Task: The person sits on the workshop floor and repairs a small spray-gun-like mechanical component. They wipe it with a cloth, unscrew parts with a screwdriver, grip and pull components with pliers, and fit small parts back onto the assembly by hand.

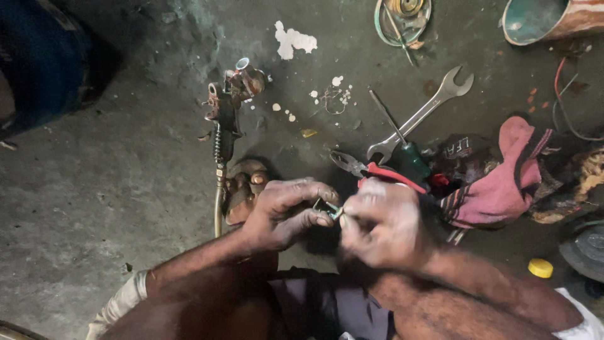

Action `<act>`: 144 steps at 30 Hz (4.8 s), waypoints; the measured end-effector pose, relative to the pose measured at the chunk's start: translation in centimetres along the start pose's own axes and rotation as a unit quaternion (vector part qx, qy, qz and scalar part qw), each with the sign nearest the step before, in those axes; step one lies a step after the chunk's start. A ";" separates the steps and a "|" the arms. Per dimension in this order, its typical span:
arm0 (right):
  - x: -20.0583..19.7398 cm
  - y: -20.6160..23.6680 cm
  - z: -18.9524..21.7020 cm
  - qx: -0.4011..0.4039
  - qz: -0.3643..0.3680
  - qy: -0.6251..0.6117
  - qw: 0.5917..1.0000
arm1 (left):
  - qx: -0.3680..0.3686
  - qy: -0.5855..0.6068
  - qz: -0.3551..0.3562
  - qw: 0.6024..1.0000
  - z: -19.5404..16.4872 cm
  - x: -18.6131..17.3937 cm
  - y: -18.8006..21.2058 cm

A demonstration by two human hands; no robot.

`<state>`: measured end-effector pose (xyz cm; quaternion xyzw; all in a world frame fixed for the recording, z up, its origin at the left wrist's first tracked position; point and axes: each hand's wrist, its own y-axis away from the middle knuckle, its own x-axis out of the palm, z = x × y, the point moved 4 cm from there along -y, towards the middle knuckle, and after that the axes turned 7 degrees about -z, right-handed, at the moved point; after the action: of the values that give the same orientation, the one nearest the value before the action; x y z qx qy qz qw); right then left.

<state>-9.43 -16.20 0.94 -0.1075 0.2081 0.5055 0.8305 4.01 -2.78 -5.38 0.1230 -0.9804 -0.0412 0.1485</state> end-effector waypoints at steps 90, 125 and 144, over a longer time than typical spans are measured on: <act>0.1 1.1 -1.1 0.074 0.146 -0.138 0.977 | -0.001 0.057 0.016 0.998 -0.2 -0.4 -0.1; -0.9 1.1 0.2 -0.236 0.080 0.156 0.956 | -0.148 0.225 0.033 0.962 2.3 0.3 0.6; -2.9 8.1 -11.7 0.235 0.228 0.193 0.925 | -0.210 0.524 -0.034 0.824 3.4 -0.2 2.2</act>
<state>-20.57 -19.24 -7.93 0.0455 0.4959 0.5874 0.6379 2.65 -0.45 -8.39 0.1247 -0.7177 -0.1806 0.6609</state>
